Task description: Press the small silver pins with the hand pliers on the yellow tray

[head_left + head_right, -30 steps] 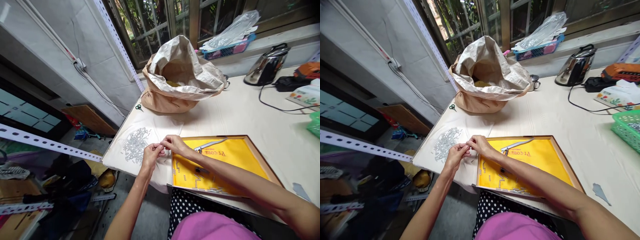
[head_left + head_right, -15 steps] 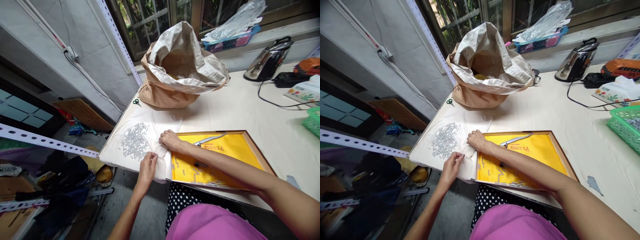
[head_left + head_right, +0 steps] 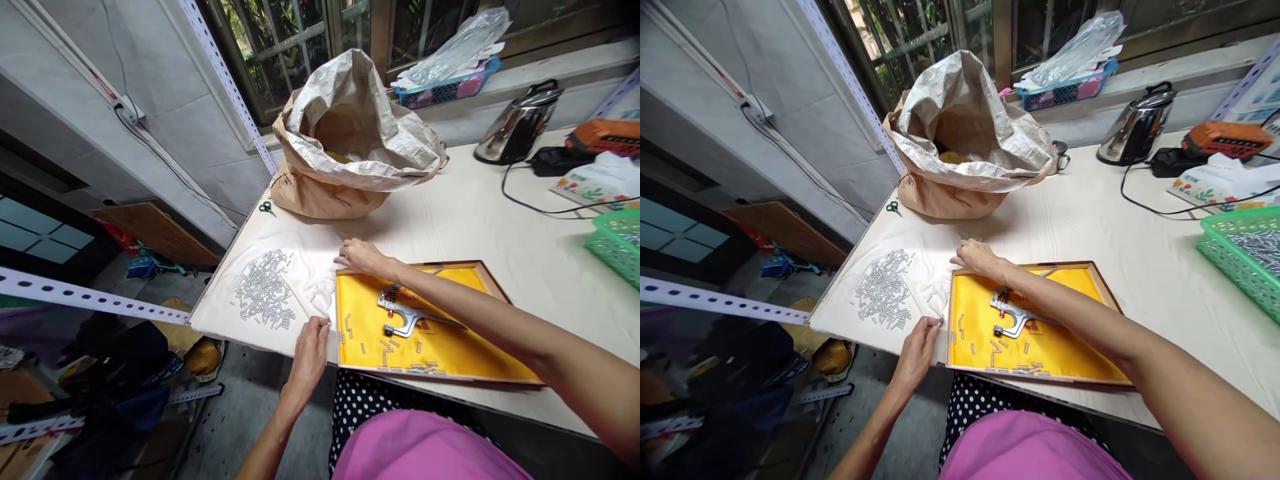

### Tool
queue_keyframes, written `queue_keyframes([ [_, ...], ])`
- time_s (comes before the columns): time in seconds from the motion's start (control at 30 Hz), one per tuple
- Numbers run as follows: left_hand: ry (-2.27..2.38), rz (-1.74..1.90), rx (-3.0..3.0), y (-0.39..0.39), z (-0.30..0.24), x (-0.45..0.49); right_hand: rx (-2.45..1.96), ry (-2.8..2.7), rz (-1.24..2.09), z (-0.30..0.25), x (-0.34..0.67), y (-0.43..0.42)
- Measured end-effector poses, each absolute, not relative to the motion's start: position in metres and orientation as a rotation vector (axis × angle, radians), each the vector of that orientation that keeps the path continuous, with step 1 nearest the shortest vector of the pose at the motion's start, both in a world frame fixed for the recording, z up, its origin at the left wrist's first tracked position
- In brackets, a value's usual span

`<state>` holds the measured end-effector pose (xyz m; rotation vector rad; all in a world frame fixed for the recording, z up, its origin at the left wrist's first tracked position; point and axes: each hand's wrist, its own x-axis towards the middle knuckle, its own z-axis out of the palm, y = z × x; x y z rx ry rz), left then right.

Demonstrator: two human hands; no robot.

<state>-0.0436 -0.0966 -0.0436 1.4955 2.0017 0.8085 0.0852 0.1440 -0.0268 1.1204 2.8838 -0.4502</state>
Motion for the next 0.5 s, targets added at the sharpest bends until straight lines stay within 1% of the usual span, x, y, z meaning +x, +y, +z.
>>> queue_keyframes([
  [0.17,1.998,0.975,1.259,-0.086,-0.032,-0.043,1.09,2.892,-0.506,-0.033,0.122,0.133],
  [0.37,2.141,0.98,1.361,-0.094,-0.034,-0.019,1.567,2.653,-0.458,-0.033,0.118,0.165],
  [0.5,2.22,0.983,1.328,-0.103,-0.034,-0.002,1.633,2.57,-0.479,-0.036,0.1,0.187],
])
